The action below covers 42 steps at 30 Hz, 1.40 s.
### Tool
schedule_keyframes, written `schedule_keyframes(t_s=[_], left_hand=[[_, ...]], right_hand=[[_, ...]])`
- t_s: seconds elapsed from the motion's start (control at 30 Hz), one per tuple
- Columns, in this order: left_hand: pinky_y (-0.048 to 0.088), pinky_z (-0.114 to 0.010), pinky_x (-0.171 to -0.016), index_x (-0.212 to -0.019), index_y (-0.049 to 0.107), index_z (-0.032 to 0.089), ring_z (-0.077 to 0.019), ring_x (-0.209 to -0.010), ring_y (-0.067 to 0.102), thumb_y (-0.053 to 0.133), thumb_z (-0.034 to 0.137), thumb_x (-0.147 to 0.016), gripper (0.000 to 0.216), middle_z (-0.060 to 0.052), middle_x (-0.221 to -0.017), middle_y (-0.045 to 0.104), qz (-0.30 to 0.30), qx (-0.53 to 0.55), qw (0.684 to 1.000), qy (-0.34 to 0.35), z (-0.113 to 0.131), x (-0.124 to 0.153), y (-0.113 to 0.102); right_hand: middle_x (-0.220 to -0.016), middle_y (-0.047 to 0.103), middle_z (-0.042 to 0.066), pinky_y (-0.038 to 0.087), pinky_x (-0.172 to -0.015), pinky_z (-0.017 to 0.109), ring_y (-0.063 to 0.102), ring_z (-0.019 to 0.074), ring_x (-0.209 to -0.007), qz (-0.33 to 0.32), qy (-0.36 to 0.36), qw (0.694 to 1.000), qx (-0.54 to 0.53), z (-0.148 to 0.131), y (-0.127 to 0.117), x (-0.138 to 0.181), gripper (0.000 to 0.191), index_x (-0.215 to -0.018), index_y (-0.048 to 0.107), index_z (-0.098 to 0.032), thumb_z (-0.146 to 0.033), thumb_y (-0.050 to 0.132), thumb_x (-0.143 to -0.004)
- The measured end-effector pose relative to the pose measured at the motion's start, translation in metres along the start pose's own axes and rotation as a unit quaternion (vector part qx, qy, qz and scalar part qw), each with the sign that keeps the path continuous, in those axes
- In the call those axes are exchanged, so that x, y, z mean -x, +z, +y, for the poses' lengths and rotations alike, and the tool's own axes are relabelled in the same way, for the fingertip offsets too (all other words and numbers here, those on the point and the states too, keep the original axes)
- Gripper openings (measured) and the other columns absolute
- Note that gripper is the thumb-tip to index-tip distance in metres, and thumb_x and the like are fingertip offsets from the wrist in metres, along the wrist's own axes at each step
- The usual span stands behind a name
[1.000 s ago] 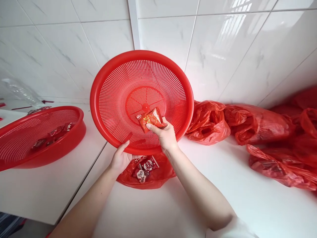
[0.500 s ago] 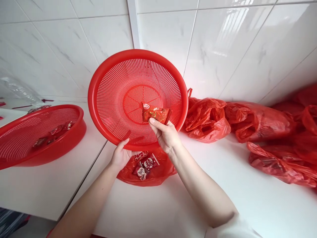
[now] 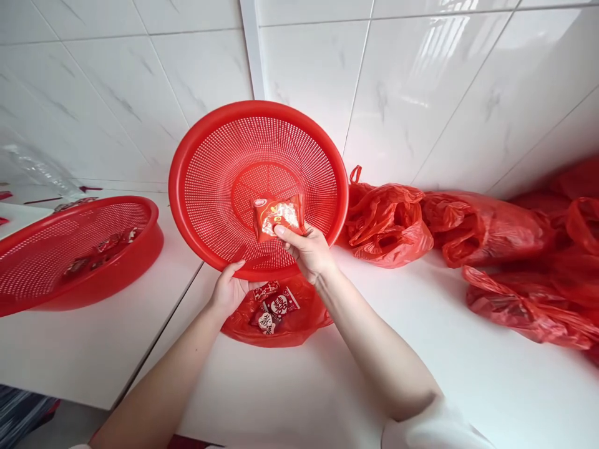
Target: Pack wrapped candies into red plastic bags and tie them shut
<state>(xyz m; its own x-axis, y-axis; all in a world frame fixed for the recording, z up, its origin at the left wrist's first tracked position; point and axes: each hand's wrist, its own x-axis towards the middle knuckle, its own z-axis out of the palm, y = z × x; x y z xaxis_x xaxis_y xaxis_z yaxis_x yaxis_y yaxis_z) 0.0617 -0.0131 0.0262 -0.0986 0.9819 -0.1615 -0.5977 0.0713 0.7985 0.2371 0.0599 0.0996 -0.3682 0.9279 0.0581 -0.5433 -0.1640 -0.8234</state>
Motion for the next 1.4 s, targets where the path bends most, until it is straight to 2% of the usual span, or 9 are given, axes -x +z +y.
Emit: schedule_keyframes(t_s=[0.2,0.43,0.53,0.73,0.83,0.9,1.07,1.2,1.4], left_hand=[[0.059,-0.033,-0.069,-0.096,0.067,0.012,-0.022,-0.084,0.07,0.062,0.028,-0.079,0.024,-0.009,-0.096,0.074,0.039,0.002,0.999,0.018,0.003,-0.007,-0.004],[0.059,-0.037,-0.071,-0.091,0.07,0.01,-0.0273,-0.084,0.071,0.06,0.029,-0.077,0.026,-0.012,-0.09,0.075,0.076,-0.016,0.997,0.001,0.004,-0.007,-0.007],[0.059,-0.042,-0.076,-0.098,0.069,0.008,-0.0294,-0.089,0.071,0.057,0.028,-0.078,0.03,-0.014,-0.094,0.074,0.054,-0.038,0.998,0.012,0.005,-0.006,-0.006],[0.058,-0.046,-0.083,-0.106,0.066,0.012,-0.0298,-0.099,0.068,0.061,0.023,-0.075,0.033,-0.011,-0.102,0.072,0.038,-0.094,0.993,0.065,0.001,0.001,-0.004],[0.058,-0.045,-0.083,-0.101,0.069,0.013,-0.0324,-0.104,0.066,0.061,0.026,-0.076,0.028,-0.011,-0.103,0.073,0.01,-0.106,0.993,0.041,-0.002,0.008,0.001],[0.058,-0.044,-0.084,-0.097,0.07,0.015,-0.0328,-0.107,0.065,0.062,0.027,-0.077,0.024,-0.01,-0.102,0.073,0.013,-0.103,0.994,0.042,-0.004,0.01,0.003],[0.058,-0.043,-0.083,-0.1,0.067,0.014,-0.0318,-0.106,0.066,0.062,0.025,-0.073,0.029,-0.009,-0.103,0.072,0.045,-0.087,0.993,0.065,-0.001,0.003,0.001],[0.058,-0.043,-0.082,-0.105,0.065,0.012,-0.0303,-0.102,0.068,0.062,0.025,-0.072,0.035,-0.01,-0.101,0.072,0.049,-0.077,0.994,0.057,0.002,0.0,-0.004],[0.059,-0.041,-0.079,-0.104,0.065,0.013,-0.0292,-0.097,0.069,0.062,0.026,-0.074,0.034,-0.009,-0.101,0.072,0.051,-0.084,0.993,0.072,0.008,0.002,-0.007]], right_hand=[[-0.086,0.07,0.0,0.05,-0.066,0.026,0.063,0.0127,-0.073,-0.153,-0.026,0.965,0.21,-0.01,-0.008,0.007,0.041,-0.095,0.065,-0.02,-0.027,0.086,-0.061],[-0.07,0.069,-0.001,0.048,-0.06,0.024,0.066,0.0148,-0.065,-0.324,0.087,0.798,0.5,-0.008,-0.016,0.011,0.027,-0.096,0.065,-0.019,-0.022,0.076,-0.071],[-0.077,0.072,0.002,0.05,-0.065,0.026,0.067,0.0158,-0.07,-0.293,0.045,0.768,0.568,0.001,-0.012,0.01,0.019,-0.096,0.067,-0.019,-0.018,0.068,-0.077],[-0.109,0.069,0.012,0.049,-0.089,0.035,0.064,0.0224,-0.101,-0.092,-0.206,0.697,0.68,0.011,-0.019,-0.001,0.021,-0.107,0.064,-0.015,-0.023,0.05,-0.093],[-0.146,0.044,0.022,0.038,-0.103,0.054,0.042,0.0376,-0.132,-0.012,-0.215,0.611,0.762,0.019,-0.028,-0.006,0.04,-0.127,0.055,-0.012,-0.031,0.056,-0.091],[-0.149,0.038,0.023,0.034,-0.105,0.058,0.038,0.0402,-0.135,-0.037,-0.185,0.589,0.786,0.023,-0.03,-0.007,0.042,-0.128,0.055,-0.013,-0.034,0.057,-0.091],[-0.119,0.065,0.015,0.047,-0.091,0.038,0.062,0.0248,-0.108,-0.24,-0.127,0.682,0.679,0.02,-0.026,-0.001,0.035,-0.127,0.055,-0.018,-0.03,0.05,-0.094],[-0.095,0.07,0.005,0.047,-0.079,0.03,0.065,0.017,-0.083,-0.245,-0.105,0.761,0.592,0.012,-0.022,0.0,0.031,-0.122,0.059,-0.021,-0.021,0.05,-0.093],[-0.093,0.068,0.004,0.049,-0.079,0.029,0.062,0.0151,-0.083,-0.259,0.032,0.909,0.324,0.009,-0.021,-0.004,0.027,-0.106,0.064,-0.017,-0.034,0.062,-0.086]])
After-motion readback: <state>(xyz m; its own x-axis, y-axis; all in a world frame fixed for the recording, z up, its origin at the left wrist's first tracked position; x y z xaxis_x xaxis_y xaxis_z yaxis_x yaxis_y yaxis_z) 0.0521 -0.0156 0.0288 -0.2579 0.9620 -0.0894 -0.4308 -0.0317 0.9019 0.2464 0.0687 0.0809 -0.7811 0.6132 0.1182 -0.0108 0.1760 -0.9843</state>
